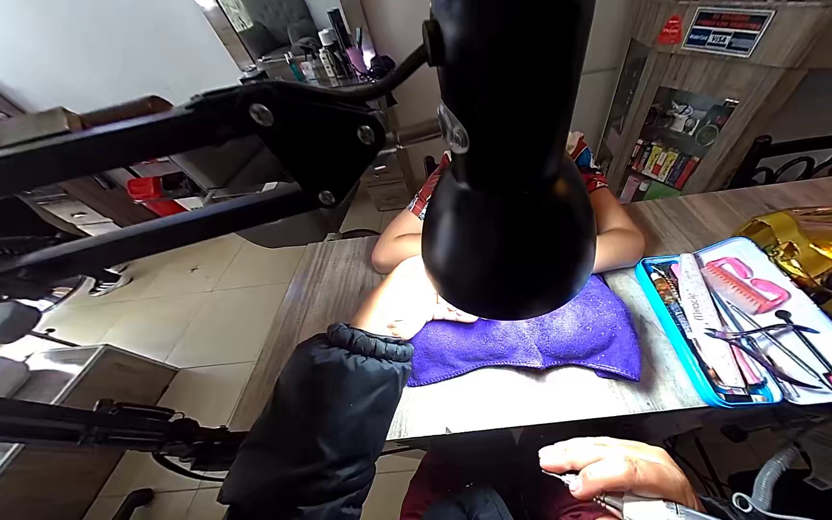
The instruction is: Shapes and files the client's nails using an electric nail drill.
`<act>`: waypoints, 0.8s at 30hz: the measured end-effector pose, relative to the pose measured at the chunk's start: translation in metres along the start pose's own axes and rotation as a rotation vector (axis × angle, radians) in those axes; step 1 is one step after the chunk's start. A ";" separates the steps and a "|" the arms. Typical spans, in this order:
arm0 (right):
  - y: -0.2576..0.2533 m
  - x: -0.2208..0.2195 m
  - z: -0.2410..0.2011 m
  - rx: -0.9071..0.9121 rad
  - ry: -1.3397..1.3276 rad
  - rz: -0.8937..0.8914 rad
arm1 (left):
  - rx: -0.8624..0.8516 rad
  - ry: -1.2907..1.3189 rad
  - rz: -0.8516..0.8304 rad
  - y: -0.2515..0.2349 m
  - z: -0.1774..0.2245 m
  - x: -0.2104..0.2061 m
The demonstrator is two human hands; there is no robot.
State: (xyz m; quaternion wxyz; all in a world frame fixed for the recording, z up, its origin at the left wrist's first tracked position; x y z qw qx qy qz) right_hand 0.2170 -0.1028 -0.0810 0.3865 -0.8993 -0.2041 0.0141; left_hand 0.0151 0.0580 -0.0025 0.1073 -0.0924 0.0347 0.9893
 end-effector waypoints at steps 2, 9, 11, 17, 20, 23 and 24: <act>-0.001 0.000 0.000 0.000 0.000 0.005 | 0.056 0.036 -0.139 -0.005 -0.012 0.001; 0.001 0.002 -0.002 0.027 -0.001 -0.004 | 0.138 0.183 -0.447 0.015 -0.035 -0.025; 0.002 0.002 -0.002 0.033 -0.004 -0.003 | 0.160 0.160 -0.401 0.028 -0.041 -0.036; 0.002 0.003 -0.001 0.042 0.001 0.005 | 0.125 0.148 -0.324 0.046 -0.065 -0.055; 0.001 0.003 -0.002 0.039 0.012 0.002 | 0.128 -0.109 -0.369 0.045 -0.068 -0.048; 0.001 0.003 -0.002 0.039 0.025 -0.009 | 0.096 -0.507 -0.353 0.043 -0.052 -0.029; 0.001 0.003 -0.002 0.040 0.026 -0.010 | 0.048 -0.632 -0.280 0.041 -0.043 -0.020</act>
Point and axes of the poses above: each hand's wrist, its own y-axis away from the middle knuckle, its own x-axis out of the back of the hand, z = x × y, the point moved 6 cm from there along -y, towards the middle knuckle, and after that the axes turned 2 degrees about z, right-handed, at the moved point
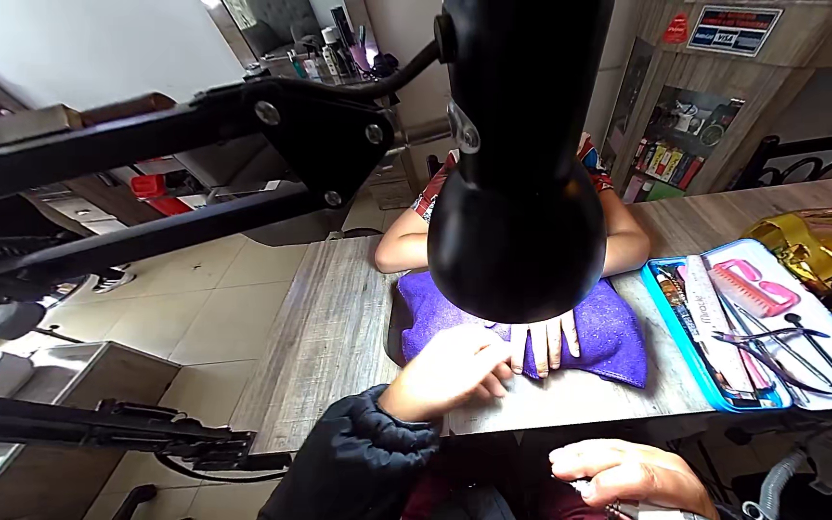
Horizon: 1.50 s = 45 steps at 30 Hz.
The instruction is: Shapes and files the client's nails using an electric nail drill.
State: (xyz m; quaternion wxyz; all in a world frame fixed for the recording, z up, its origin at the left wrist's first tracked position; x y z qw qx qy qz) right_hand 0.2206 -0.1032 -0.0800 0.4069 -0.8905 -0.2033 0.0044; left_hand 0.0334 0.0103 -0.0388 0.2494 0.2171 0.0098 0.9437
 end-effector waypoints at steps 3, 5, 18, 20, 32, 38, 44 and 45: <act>0.000 -0.002 0.000 0.002 -0.008 0.009 | -0.147 -0.198 0.356 0.001 0.002 0.035; -0.001 -0.004 0.000 0.003 -0.005 0.009 | -0.269 -0.277 0.507 -0.002 0.005 0.047; -0.002 -0.004 -0.003 0.000 0.013 0.013 | -0.365 -0.718 0.416 -0.031 0.028 0.022; -0.001 -0.004 -0.002 0.008 0.014 0.012 | -0.387 -0.651 0.470 -0.029 0.028 0.023; 0.001 0.000 -0.005 0.028 0.050 0.057 | -0.023 0.570 -0.330 -0.046 0.009 -0.002; -0.002 0.012 -0.012 0.034 0.127 0.163 | 0.112 0.700 -0.381 -0.036 0.009 -0.041; -0.011 0.035 -0.022 0.001 0.083 0.265 | 0.155 0.900 -0.488 -0.027 0.005 -0.075; -0.013 0.037 -0.022 -0.011 0.068 0.267 | 0.158 0.935 -0.513 -0.027 0.004 -0.078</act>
Point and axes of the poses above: each hand's wrist, its own y-axis away from the middle knuckle, its own x-axis out of the back of the hand, z = x × y, the point moved 6 cm from there along -y, towards the middle knuckle, and after that the axes turned 2 degrees about z, right-handed, at the moved point
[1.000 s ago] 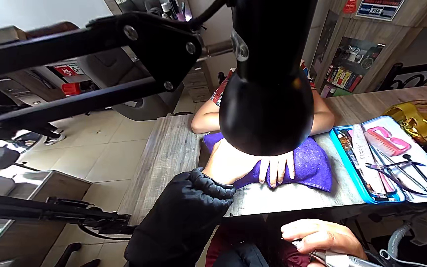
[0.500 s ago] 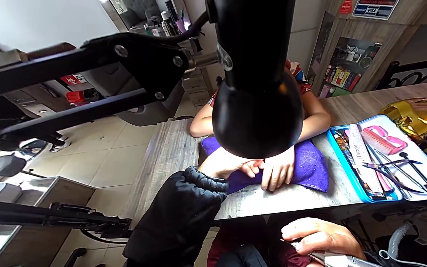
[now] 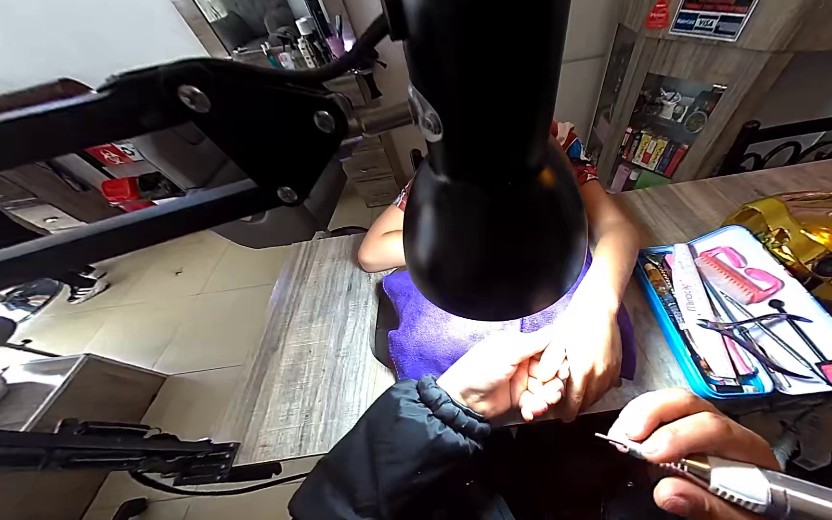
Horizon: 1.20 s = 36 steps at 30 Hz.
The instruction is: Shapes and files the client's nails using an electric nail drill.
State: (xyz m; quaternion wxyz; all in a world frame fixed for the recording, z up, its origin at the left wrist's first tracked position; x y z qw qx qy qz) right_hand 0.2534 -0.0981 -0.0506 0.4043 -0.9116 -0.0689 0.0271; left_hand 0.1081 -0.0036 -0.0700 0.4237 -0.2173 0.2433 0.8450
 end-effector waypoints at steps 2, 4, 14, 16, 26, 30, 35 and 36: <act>-0.004 0.000 0.002 -0.018 -0.021 0.019 | -0.018 0.059 -0.042 -0.001 -0.002 0.000; -0.008 -0.002 0.003 -0.036 -0.041 0.041 | -0.070 0.103 -0.107 -0.003 -0.004 0.001; -0.025 0.010 0.003 -0.093 0.175 0.215 | -0.181 -0.071 -0.018 -0.008 -0.002 0.003; -0.024 0.005 0.004 -0.104 0.207 0.214 | -0.219 -0.071 -0.033 -0.011 -0.003 0.002; -0.013 -0.011 0.000 -0.027 0.434 0.183 | -0.234 -0.069 0.012 -0.012 -0.008 0.002; -0.010 -0.015 0.001 0.008 0.517 0.185 | -0.242 -0.073 0.013 -0.012 -0.009 0.002; -0.009 -0.019 0.000 0.041 0.574 0.194 | -0.258 -0.103 -0.003 -0.012 -0.009 0.004; -0.009 -0.020 0.000 0.042 0.586 0.198 | -0.258 -0.109 0.000 -0.012 -0.009 0.004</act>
Point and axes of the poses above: each hand's wrist, its own y-axis away from the middle knuckle, its own x-axis out of the back of the hand, z = x × y, the point moved 6 cm from there along -y, towards the middle knuckle, and after that the axes turned 2 degrees about z, right-handed, at the moved point
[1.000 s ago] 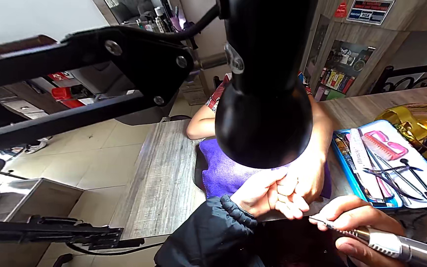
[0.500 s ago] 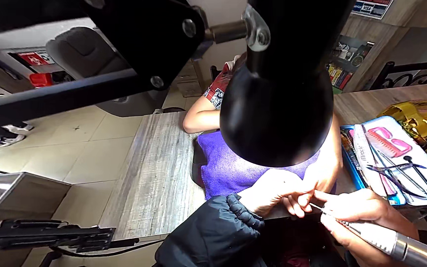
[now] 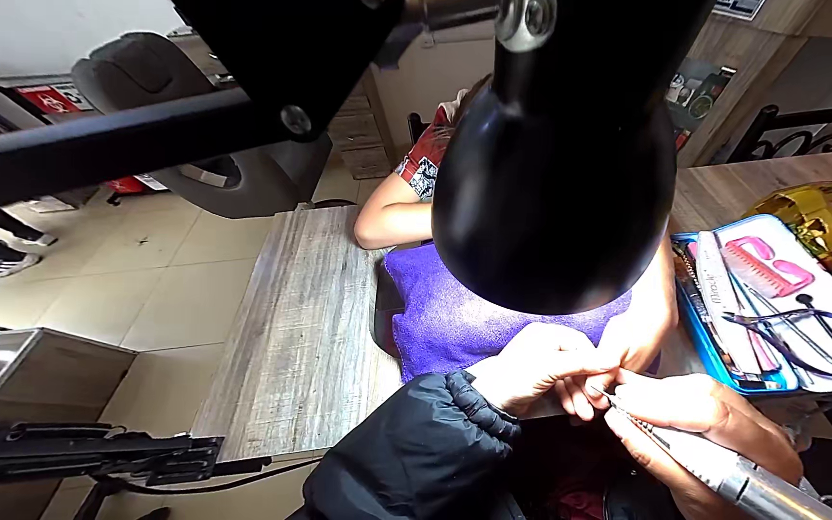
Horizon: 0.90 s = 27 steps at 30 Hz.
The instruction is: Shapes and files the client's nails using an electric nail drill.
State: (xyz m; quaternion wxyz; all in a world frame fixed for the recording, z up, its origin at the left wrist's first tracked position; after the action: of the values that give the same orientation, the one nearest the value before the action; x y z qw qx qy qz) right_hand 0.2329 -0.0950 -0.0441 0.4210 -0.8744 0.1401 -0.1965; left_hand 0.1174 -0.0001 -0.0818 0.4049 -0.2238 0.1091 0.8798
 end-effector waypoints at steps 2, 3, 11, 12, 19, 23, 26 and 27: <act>0.001 0.000 0.000 0.003 0.016 0.005 | 0.007 -0.002 0.016 0.000 0.000 0.000; 0.001 0.000 -0.001 0.003 0.015 0.007 | 0.012 -0.001 0.025 0.001 0.000 0.000; 0.001 0.001 0.001 0.003 -0.002 0.017 | 0.046 0.005 0.016 0.001 0.001 -0.001; 0.001 0.001 0.001 -0.002 -0.005 0.020 | 0.050 0.010 0.020 0.001 0.001 -0.002; 0.001 0.000 -0.002 0.041 0.023 0.016 | 0.034 -0.007 0.029 0.002 0.002 -0.001; 0.001 0.000 -0.001 0.031 0.035 0.019 | 0.049 0.005 0.029 0.002 0.002 -0.002; 0.002 0.002 0.000 0.028 0.012 0.029 | 0.050 0.022 0.027 0.002 0.001 -0.002; 0.002 0.002 0.000 0.035 0.002 0.030 | 0.048 0.021 0.021 0.002 0.001 -0.002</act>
State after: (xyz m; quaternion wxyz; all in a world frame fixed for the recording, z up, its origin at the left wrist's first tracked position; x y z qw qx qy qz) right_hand 0.2344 -0.0968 -0.0455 0.4391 -0.8644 0.1502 -0.1932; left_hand 0.1169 -0.0027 -0.0796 0.3996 -0.2220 0.1369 0.8788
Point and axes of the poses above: each hand's wrist, its own y-axis away from the middle knuckle, its own x-axis out of the back of the hand, z = x × y, the point moved 6 cm from there along -y, towards the middle knuckle, and after that the axes turned 2 degrees about z, right-handed, at the moved point
